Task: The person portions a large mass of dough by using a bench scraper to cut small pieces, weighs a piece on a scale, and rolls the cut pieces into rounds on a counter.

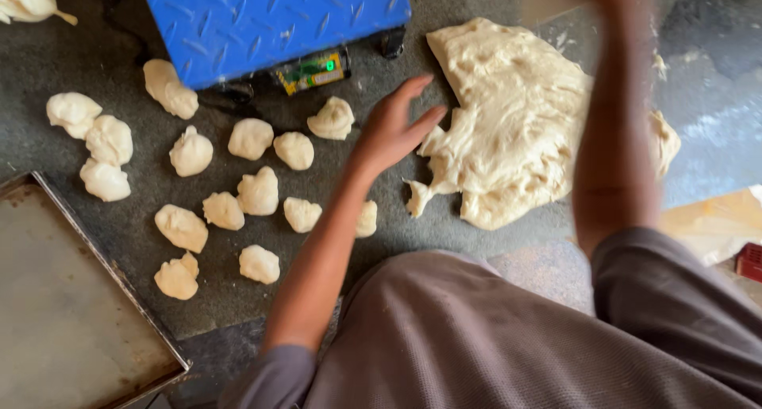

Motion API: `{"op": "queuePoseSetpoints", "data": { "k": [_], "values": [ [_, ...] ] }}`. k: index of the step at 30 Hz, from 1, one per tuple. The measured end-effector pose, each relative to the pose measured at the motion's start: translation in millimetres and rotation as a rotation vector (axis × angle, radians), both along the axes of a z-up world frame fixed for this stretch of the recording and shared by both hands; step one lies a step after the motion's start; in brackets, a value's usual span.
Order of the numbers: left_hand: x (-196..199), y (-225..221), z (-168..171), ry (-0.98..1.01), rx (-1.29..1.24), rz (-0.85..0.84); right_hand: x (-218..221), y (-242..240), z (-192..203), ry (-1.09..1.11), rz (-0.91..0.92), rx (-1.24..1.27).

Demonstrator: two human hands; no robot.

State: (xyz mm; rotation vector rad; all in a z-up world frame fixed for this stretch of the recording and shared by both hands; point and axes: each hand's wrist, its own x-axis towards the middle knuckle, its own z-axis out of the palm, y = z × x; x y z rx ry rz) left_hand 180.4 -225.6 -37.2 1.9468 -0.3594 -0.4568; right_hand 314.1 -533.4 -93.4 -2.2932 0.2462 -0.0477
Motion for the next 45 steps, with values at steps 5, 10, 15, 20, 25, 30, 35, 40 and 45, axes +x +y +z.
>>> {"op": "queuePoseSetpoints", "data": {
  "k": [5,10,15,20,25,30,35,40,45],
  "values": [
    [73,-90,-71,-0.429,0.141,0.171,20,35,-69,0.073,0.005,0.025],
    [70,-84,-92,-0.386,0.245,0.134,20,8,-69,-0.122,-0.166,0.157],
    [36,-56,-67,-0.184,0.204,0.136,-15,17,-101,-0.522,-0.035,-0.830],
    [23,-38,-42,-0.270,0.392,0.081,-19,52,-42,-0.077,-0.039,-0.151],
    [7,-16,-39,-0.462,0.305,0.172,-63,90,-21,0.398,-0.151,-0.231],
    [8,-14,-48,-0.152,0.054,0.173,-68,103,1,0.266,0.011,-0.082],
    [0,14,-13,-0.273,0.183,0.333,-63,23,71,0.258,0.104,-0.275],
    [13,-36,-18,-0.563,0.040,0.250,-21,37,-27,-0.097,0.262,-0.590],
    [26,-92,-62,-0.512,-0.073,0.296,-15,31,-22,0.160,-0.018,0.139]
  ]
}}
